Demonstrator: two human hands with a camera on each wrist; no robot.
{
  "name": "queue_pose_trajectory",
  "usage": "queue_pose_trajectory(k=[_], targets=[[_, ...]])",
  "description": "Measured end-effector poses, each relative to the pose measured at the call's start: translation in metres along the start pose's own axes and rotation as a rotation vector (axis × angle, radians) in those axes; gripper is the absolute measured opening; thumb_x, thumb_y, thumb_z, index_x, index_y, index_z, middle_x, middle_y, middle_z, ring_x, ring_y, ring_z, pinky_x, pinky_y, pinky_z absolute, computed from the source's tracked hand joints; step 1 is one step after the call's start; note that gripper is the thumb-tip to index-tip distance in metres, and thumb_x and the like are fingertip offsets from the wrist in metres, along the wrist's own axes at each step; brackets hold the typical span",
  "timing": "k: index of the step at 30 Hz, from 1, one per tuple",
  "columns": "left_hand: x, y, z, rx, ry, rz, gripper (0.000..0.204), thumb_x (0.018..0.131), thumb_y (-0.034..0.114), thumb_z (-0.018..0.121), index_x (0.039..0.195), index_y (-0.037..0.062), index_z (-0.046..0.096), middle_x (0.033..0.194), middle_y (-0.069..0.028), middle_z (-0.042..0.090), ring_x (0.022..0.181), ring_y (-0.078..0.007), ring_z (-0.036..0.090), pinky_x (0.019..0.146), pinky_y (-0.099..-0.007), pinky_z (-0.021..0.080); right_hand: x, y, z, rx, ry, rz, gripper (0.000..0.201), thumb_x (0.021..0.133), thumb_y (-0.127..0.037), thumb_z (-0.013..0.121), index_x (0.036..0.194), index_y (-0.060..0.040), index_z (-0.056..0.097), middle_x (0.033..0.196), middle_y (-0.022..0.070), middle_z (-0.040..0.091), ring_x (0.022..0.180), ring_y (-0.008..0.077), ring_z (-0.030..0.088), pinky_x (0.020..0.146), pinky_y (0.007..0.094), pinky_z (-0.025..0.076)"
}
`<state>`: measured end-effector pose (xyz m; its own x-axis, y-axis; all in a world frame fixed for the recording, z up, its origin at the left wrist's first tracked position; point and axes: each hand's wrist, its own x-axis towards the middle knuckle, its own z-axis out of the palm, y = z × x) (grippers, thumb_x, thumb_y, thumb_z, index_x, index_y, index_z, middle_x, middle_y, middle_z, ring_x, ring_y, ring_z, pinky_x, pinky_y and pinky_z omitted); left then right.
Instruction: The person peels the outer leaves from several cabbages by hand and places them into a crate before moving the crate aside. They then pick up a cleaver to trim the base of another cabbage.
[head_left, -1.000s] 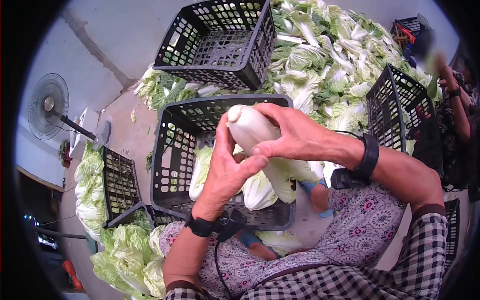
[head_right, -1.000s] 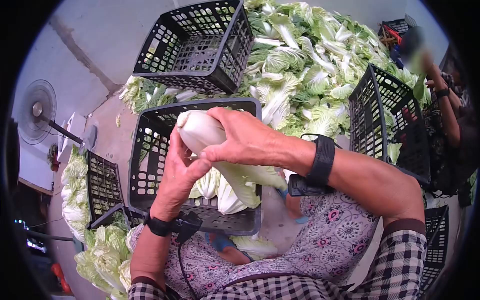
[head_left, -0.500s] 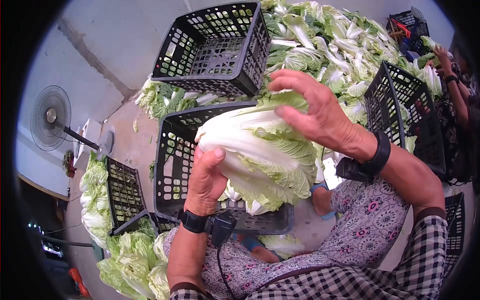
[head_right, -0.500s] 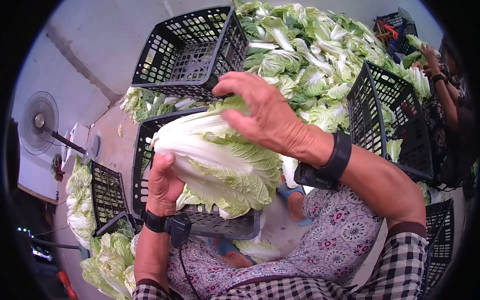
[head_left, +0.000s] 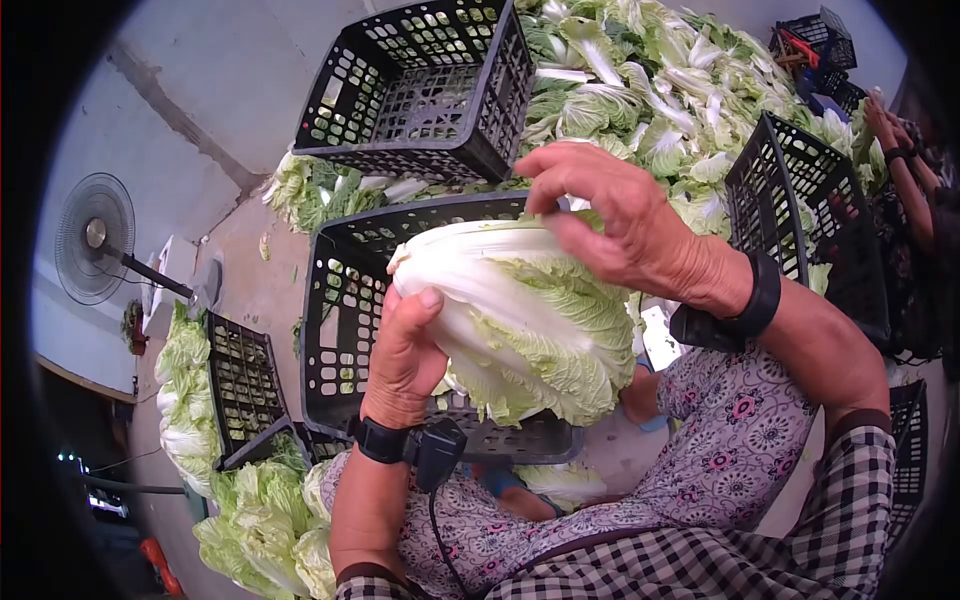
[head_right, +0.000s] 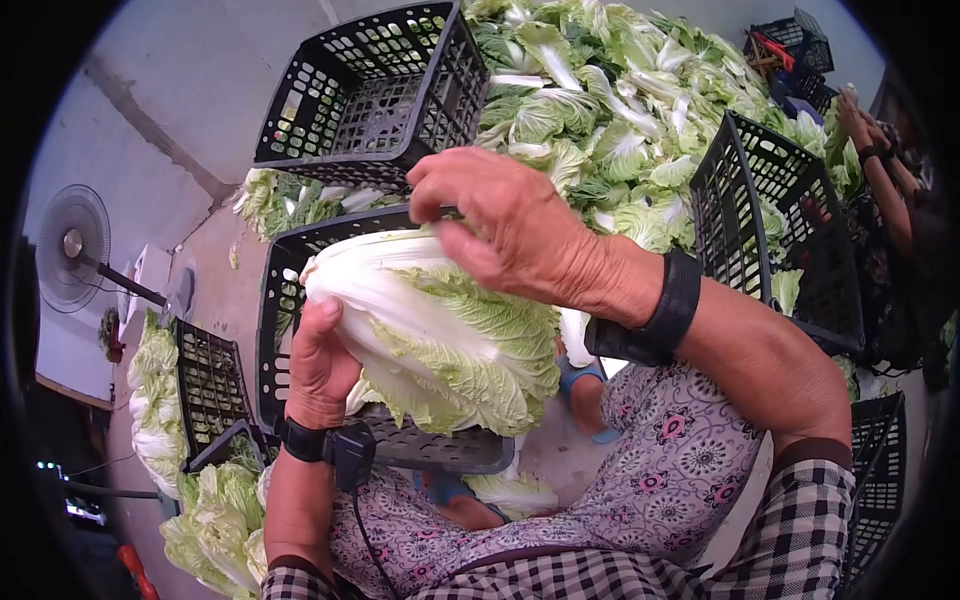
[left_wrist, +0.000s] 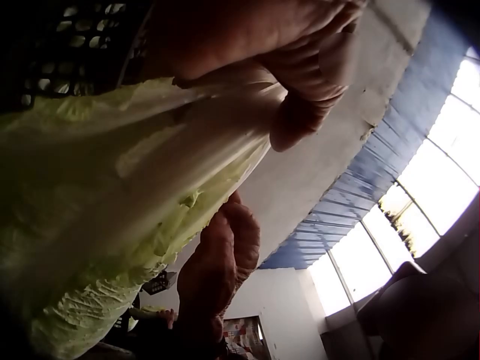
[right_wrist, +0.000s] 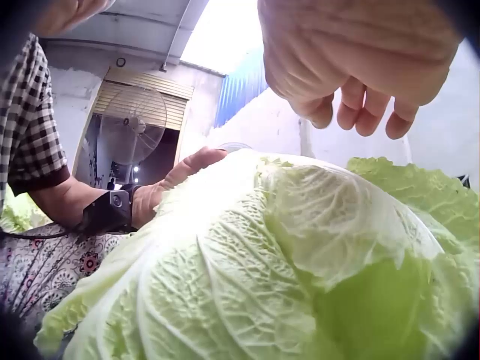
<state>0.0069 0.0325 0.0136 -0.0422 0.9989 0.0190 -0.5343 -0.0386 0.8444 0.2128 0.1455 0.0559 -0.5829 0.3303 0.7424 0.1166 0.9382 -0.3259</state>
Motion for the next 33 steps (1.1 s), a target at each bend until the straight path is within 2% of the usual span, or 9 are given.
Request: queue_pose_trajectory(k=[5, 9, 13, 16, 20, 25, 27, 31, 33], targets=[[0.0, 0.002, 0.009, 0.015, -0.044, -0.014, 0.062, 0.074, 0.019, 0.065, 0.127, -0.0011, 0.039, 0.119, -0.0129, 0.053, 0.109, -0.0232, 0.053, 0.097, -0.0365, 0.04, -0.002, -0.006, 0.014, -0.09, -0.141, -0.169, 0.012, 0.071, -0.003, 0.057, 0.083, -0.0055, 0.055, 0.088, 0.0089, 0.057, 0.09, 0.0261, 0.055, 0.078, 0.0396, 0.045], [-0.003, 0.003, 0.007, -0.004, -0.009, -0.017, 0.062, 0.073, 0.018, 0.066, 0.126, -0.0001, 0.041, 0.117, -0.0122, 0.055, 0.107, -0.0218, 0.054, 0.096, -0.0354, 0.041, -0.001, 0.009, 0.002, -0.162, -0.058, 0.012, 0.01, 0.072, -0.003, 0.056, 0.081, -0.004, 0.054, 0.088, 0.0092, 0.057, 0.086, 0.0284, 0.056, 0.075, 0.0399, 0.045], [-0.002, 0.004, 0.006, 0.043, -0.016, -0.004, 0.062, 0.072, 0.019, 0.067, 0.126, 0.0001, 0.041, 0.116, -0.0123, 0.055, 0.107, -0.0215, 0.054, 0.095, -0.0352, 0.042, -0.002, 0.002, -0.005, 0.017, -0.102, 0.129, 0.033, 0.078, -0.014, 0.063, 0.108, -0.0036, 0.053, 0.107, 0.0149, 0.058, 0.1, 0.0299, 0.057, 0.088, 0.0361, 0.045], [-0.001, 0.004, 0.013, 0.084, -0.038, 0.03, 0.064, 0.072, 0.023, 0.069, 0.125, 0.0004, 0.042, 0.114, -0.0118, 0.055, 0.105, -0.0209, 0.055, 0.094, -0.0349, 0.042, -0.008, -0.002, 0.008, 0.068, -0.191, 0.038, 0.051, 0.076, -0.029, 0.065, 0.116, -0.0013, 0.048, 0.098, 0.0198, 0.059, 0.091, 0.0347, 0.059, 0.084, 0.0382, 0.046], [-0.002, -0.001, 0.014, 0.088, 0.03, 0.063, 0.069, 0.071, 0.034, 0.073, 0.123, 0.0011, 0.043, 0.113, -0.0106, 0.055, 0.103, -0.0198, 0.055, 0.091, -0.0346, 0.044, -0.002, -0.017, -0.003, 0.469, -0.684, 0.492, 0.055, 0.076, -0.027, 0.065, 0.119, 0.0013, 0.047, 0.1, 0.0196, 0.06, 0.092, 0.0305, 0.06, 0.082, 0.0356, 0.048], [0.006, -0.001, 0.012, 0.121, 0.048, 0.239, 0.082, 0.069, 0.052, 0.073, 0.126, 0.0043, 0.039, 0.117, -0.0105, 0.053, 0.107, -0.0205, 0.053, 0.092, -0.0355, 0.044, 0.011, -0.019, 0.0, 0.605, -0.357, 0.553, 0.048, 0.079, -0.021, 0.064, 0.119, 0.0015, 0.048, 0.101, 0.011, 0.06, 0.093, 0.0184, 0.058, 0.082, 0.0294, 0.047], [0.006, 0.0, 0.009, 0.153, 0.009, 0.12, 0.085, 0.071, 0.05, 0.072, 0.131, 0.0039, 0.034, 0.124, -0.0109, 0.048, 0.112, -0.0215, 0.05, 0.094, -0.0363, 0.044, 0.014, -0.021, -0.002, 0.69, -0.232, 0.581, 0.058, 0.081, -0.029, 0.066, 0.125, 0.0004, 0.043, 0.107, 0.0077, 0.057, 0.096, 0.0157, 0.056, 0.084, 0.0283, 0.046], [0.0, -0.006, 0.007, 0.149, -0.105, -0.005, 0.078, 0.076, 0.04, 0.07, 0.134, 0.0041, 0.031, 0.126, -0.0111, 0.047, 0.114, -0.0233, 0.049, 0.096, -0.0383, 0.043, 0.001, -0.016, 0.003, 0.442, -0.431, 0.328, 0.081, 0.076, -0.046, 0.067, 0.134, -0.0012, 0.033, 0.122, 0.0153, 0.048, 0.113, 0.0238, 0.048, 0.096, 0.0337, 0.039], [-0.003, -0.007, 0.015, 0.19, -0.068, 0.009, 0.075, 0.077, 0.039, 0.07, 0.133, 0.0038, 0.033, 0.124, -0.0114, 0.048, 0.114, -0.0235, 0.049, 0.096, -0.0386, 0.043, 0.013, -0.013, -0.001, 0.621, -0.49, 0.454, 0.094, 0.072, -0.049, 0.069, 0.138, -0.001, 0.024, 0.13, 0.0205, 0.042, 0.121, 0.0281, 0.042, 0.1, 0.0357, 0.035]])
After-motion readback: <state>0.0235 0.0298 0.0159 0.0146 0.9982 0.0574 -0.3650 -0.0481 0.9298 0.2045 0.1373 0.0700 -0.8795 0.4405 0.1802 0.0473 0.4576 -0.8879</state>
